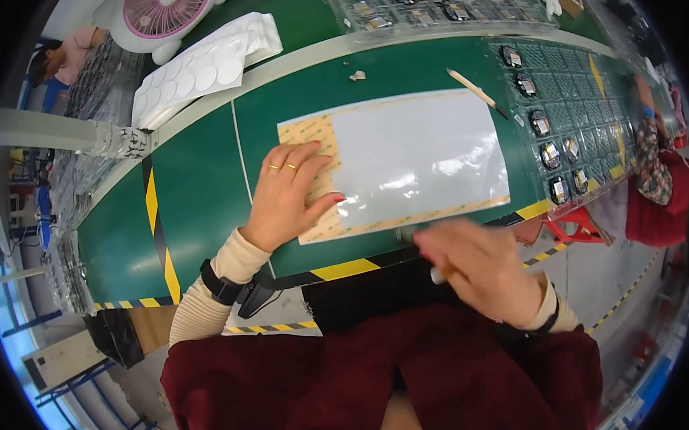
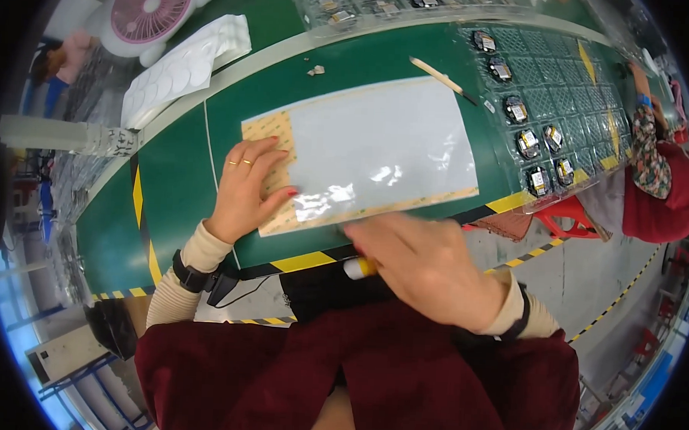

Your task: The person uses tweezers to peel a small adhesive square from a sheet and applies it to a small electronic component. They press the adhesive down to secure it and then place the finished component into a plastic tray.

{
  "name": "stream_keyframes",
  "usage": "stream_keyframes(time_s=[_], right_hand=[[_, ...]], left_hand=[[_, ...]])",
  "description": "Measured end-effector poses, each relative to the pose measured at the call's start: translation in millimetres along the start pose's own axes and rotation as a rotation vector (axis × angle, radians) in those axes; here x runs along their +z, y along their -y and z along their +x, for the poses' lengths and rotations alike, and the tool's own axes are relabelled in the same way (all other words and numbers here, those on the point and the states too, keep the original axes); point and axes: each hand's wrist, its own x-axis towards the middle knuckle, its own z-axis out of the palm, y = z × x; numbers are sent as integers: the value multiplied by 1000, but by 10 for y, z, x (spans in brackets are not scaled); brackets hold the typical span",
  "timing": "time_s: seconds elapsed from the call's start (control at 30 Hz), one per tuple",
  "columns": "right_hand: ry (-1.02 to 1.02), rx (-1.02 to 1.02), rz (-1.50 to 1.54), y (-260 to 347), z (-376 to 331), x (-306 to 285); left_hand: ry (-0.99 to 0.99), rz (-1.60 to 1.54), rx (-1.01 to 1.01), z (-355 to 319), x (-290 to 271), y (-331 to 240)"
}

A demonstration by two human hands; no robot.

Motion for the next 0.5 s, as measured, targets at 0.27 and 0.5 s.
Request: stream_keyframes(time_s=[0.27, 0.5], right_hand=[[-55, -169, -547, -415, 646, 424], [-206, 73, 213, -236, 763, 131]], left_hand=[[-64, -135, -8, -37, 40, 94], [23, -144, 100, 25, -49, 272]])
